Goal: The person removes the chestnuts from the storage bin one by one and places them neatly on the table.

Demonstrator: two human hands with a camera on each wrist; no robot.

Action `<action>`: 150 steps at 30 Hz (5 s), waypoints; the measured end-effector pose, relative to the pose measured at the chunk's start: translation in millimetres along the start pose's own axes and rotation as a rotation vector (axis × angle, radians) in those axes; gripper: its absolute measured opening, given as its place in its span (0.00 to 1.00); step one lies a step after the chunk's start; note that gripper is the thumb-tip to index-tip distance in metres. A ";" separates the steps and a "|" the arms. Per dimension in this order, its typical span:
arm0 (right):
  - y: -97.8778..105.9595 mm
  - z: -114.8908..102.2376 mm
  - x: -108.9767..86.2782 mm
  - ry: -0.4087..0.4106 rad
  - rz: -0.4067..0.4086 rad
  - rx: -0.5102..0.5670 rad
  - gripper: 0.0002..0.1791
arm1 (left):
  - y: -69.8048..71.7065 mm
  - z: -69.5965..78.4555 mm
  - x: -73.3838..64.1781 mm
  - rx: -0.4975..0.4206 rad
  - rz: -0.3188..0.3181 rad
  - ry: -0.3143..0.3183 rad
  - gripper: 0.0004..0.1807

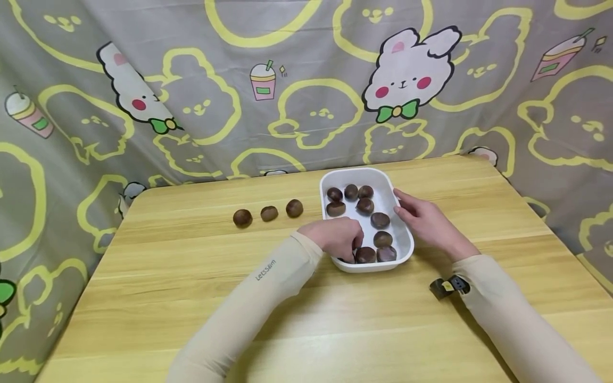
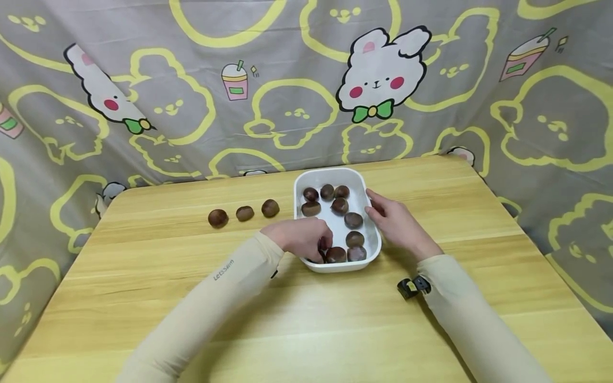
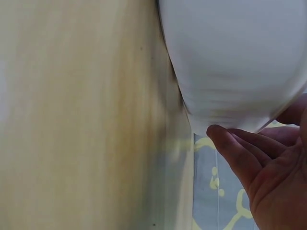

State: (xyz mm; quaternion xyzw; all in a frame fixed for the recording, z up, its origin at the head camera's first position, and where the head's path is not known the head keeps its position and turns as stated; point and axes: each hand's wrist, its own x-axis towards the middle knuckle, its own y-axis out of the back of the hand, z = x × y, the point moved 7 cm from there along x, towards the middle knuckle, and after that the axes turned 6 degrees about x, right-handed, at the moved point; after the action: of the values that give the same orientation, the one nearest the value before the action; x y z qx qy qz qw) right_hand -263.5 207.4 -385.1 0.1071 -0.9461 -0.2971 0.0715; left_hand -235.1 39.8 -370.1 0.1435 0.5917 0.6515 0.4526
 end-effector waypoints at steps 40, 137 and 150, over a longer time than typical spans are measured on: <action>-2.7 3.6 0.0 0.007 0.000 0.005 0.29 | -1.5 -3.3 -1.2 -0.039 0.031 0.009 0.07; -2.1 0.9 -1.2 -0.032 -0.033 -0.060 0.30 | -20.6 -248.2 -232.4 -0.386 0.433 0.667 0.21; -1.4 2.3 -3.0 -0.020 -0.026 -0.077 0.30 | -31.7 -258.2 -235.0 -0.386 0.382 0.696 0.24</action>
State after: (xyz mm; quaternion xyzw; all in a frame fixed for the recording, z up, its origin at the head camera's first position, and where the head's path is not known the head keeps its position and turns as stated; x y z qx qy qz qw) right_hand -260.8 208.3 -388.0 0.1138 -0.9331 -0.3354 0.0623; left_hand -279.3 -307.7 -383.5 -0.0646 0.5393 0.8315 0.1163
